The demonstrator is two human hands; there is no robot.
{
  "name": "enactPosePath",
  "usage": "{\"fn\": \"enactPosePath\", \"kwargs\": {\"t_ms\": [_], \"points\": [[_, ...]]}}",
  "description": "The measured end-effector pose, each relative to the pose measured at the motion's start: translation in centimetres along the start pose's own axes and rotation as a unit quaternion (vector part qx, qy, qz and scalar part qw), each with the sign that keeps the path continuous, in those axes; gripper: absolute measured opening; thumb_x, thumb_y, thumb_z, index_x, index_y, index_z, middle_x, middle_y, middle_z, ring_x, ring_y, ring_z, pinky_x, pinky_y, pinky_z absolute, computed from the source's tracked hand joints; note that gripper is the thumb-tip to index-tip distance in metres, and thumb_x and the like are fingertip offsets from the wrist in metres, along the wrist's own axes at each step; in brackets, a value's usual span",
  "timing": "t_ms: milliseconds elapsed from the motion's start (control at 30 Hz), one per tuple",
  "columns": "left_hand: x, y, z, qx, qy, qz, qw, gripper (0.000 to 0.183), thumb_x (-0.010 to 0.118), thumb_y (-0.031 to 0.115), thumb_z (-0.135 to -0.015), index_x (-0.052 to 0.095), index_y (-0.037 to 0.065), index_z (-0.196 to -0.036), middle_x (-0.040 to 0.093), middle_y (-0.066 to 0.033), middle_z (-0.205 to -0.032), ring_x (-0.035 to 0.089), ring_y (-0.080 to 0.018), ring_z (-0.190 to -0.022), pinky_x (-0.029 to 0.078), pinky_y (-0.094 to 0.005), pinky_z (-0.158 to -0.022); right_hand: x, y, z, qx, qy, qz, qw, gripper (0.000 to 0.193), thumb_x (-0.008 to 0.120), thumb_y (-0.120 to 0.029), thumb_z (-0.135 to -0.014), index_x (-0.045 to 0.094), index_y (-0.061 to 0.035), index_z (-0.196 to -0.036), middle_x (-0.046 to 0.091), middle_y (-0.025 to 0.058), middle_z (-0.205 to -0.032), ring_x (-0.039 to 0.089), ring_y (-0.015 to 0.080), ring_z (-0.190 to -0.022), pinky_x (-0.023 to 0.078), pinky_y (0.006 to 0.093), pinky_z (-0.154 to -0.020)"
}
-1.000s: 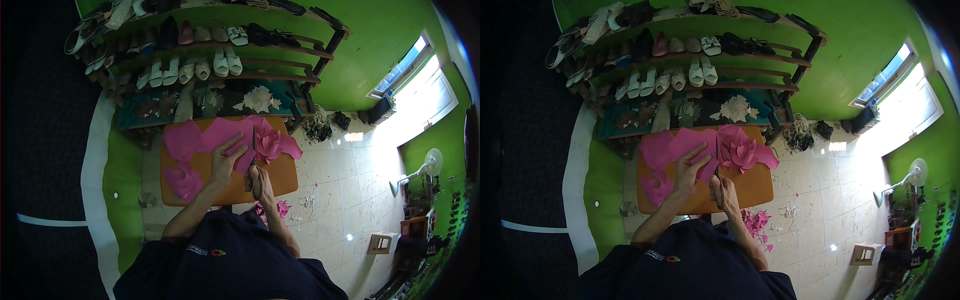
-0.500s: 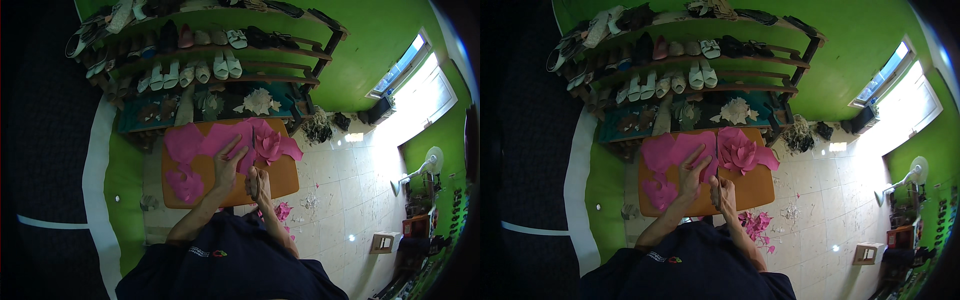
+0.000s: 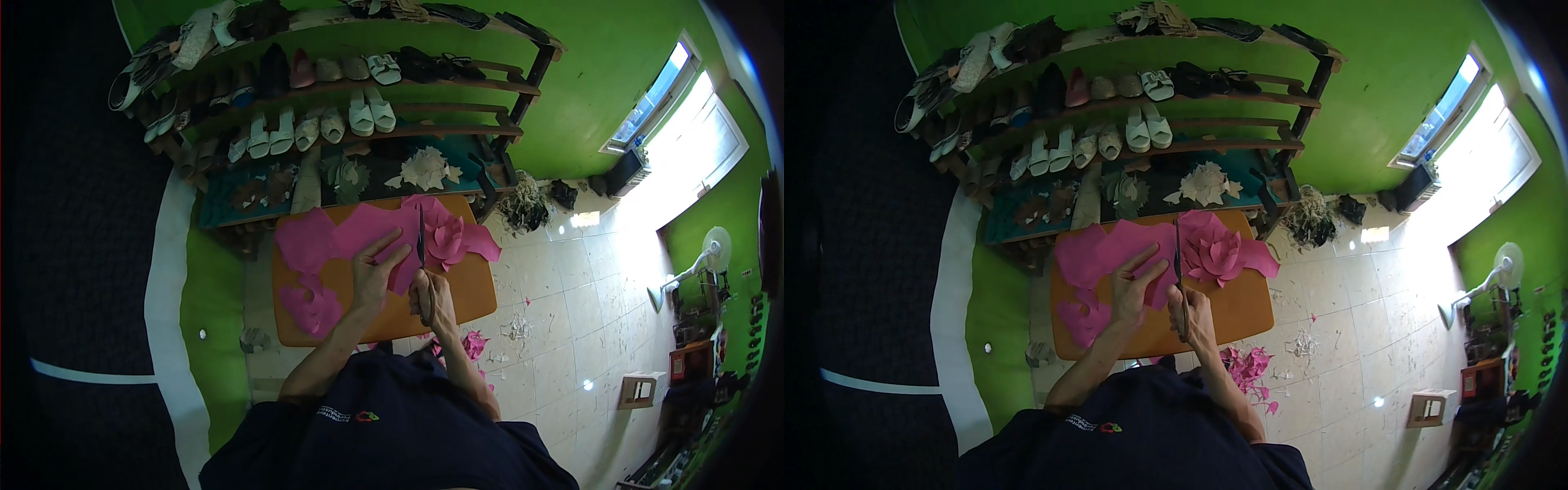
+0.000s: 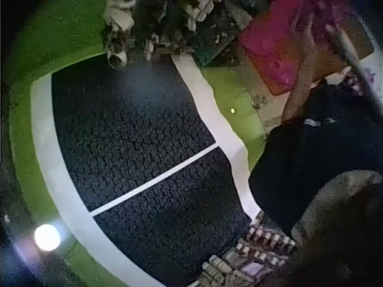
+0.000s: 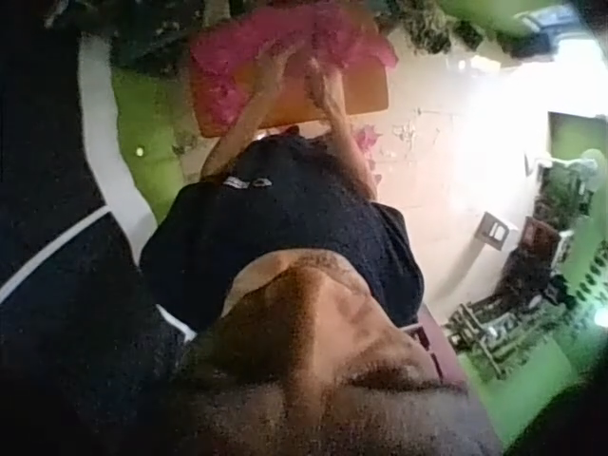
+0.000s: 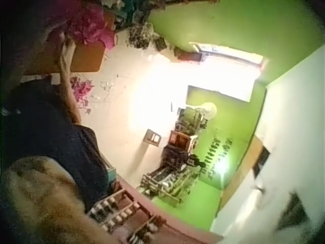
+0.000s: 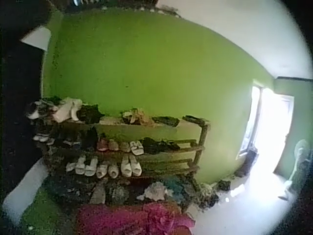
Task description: Cutting pink fabric into specific shapes using scissors on a workbench.
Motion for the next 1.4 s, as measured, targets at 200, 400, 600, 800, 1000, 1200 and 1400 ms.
{"fn": "enactPosePath", "kwargs": {"t_ms": [200,400,600,800,1000,1200,1400], "points": [[0.3,-0.3,0.3,-0.009,0.0,0.017,1.0,0.047,0.073,-0.002,-0.084,0.06,-0.002,-0.13,0.069,-0.0111,-0.11,0.067,-0.013,-0.089,0.056,-0.0252,-0.079,-0.2,-0.6,-0.2,-0.016,0.0,0.003,1.0,0.065,0.059,-0.068,-0.087,0.052,-0.004,-0.076,0.048,-0.0004,-0.063,0.049,0.0096,-0.051,0.043,0.0269,-0.048],[0.5,0.0,0.2,-0.008,0.003,0.04,0.999,0.05,0.071,-0.004,-0.085,0.057,-0.003,-0.132,0.068,-0.0127,-0.112,0.068,-0.0144,-0.092,0.057,-0.0261,-0.083,-0.1,-0.2,-0.2,-0.002,0.008,-0.023,1.0,0.065,0.059,-0.07,-0.086,0.051,-0.0056,-0.076,0.046,-0.0013,-0.06,0.047,0.0085,-0.048,0.04,0.0266,-0.044],[0.2,0.4,-0.4,0.0,0.0,0.034,0.999,0.052,0.071,-0.007,-0.083,0.057,-0.002,-0.133,0.067,-0.014,-0.116,0.068,-0.0159,-0.096,0.057,-0.0272,-0.087,-0.4,0.3,-0.6,0.008,0.012,-0.047,0.999,0.066,0.061,-0.072,-0.084,0.048,-0.0081,-0.071,0.043,-0.0029,-0.057,0.044,0.0074,-0.044,0.038,0.0253,-0.04],[0.1,1.4,-0.8,0.006,-0.015,0.006,1.0,0.054,0.072,-0.006,-0.082,0.057,-0.002,-0.133,0.067,-0.0131,-0.119,0.068,-0.0154,-0.096,0.056,-0.0266,-0.088,-0.5,-0.3,-0.4,-0.001,0.0,-0.009,1.0,0.062,0.058,-0.069,-0.088,0.045,-0.0105,-0.071,0.043,-0.0023,-0.058,0.042,0.0064,-0.043,0.034,0.0237,-0.039],[-0.5,1.9,-1.2,0.025,-0.043,0.0,0.999,0.055,0.072,-0.006,-0.082,0.056,-0.002,-0.134,0.065,-0.0125,-0.123,0.067,-0.0146,-0.098,0.056,-0.0261,-0.088,-0.9,-0.5,0.2,0.017,0.019,-0.023,0.999,0.059,0.068,-0.063,-0.084,0.044,-0.0123,-0.064,0.04,-0.0054,-0.054,0.04,0.0047,-0.043,0.031,0.0242,-0.038],[-0.6,2.7,-1.3,0.029,-0.071,-0.02,0.997,0.054,0.071,-0.006,-0.082,0.056,-0.002,-0.134,0.064,-0.0129,-0.124,0.066,-0.0139,-0.101,0.055,-0.0261,-0.089,-1.2,-0.9,1.1,0.036,0.017,-0.012,0.999,0.06,0.07,-0.063,-0.082,0.043,-0.0132,-0.062,0.038,-0.0064,-0.051,0.038,0.0043,-0.04,0.029,0.0239,-0.036],[-0.3,2.5,-1.3,0.021,-0.08,-0.026,0.996,0.055,0.071,-0.006,-0.081,0.057,-0.001,-0.134,0.065,-0.012,-0.123,0.065,-0.0143,-0.104,0.053,-0.0273,-0.094,-2.0,-0.4,1.3,0.036,0.017,-0.031,0.999,0.061,0.072,-0.061,-0.081,0.041,-0.0135,-0.061,0.037,-0.0065,-0.05,0.037,0.0045,-0.038,0.028,0.0235,-0.035]]}}
Point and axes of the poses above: each hand's wrist, its own z-axis away from the middle knuckle, its own x-axis out of the palm, y = z × x, the point moved 9 cm from there along -z, towards the middle knuckle
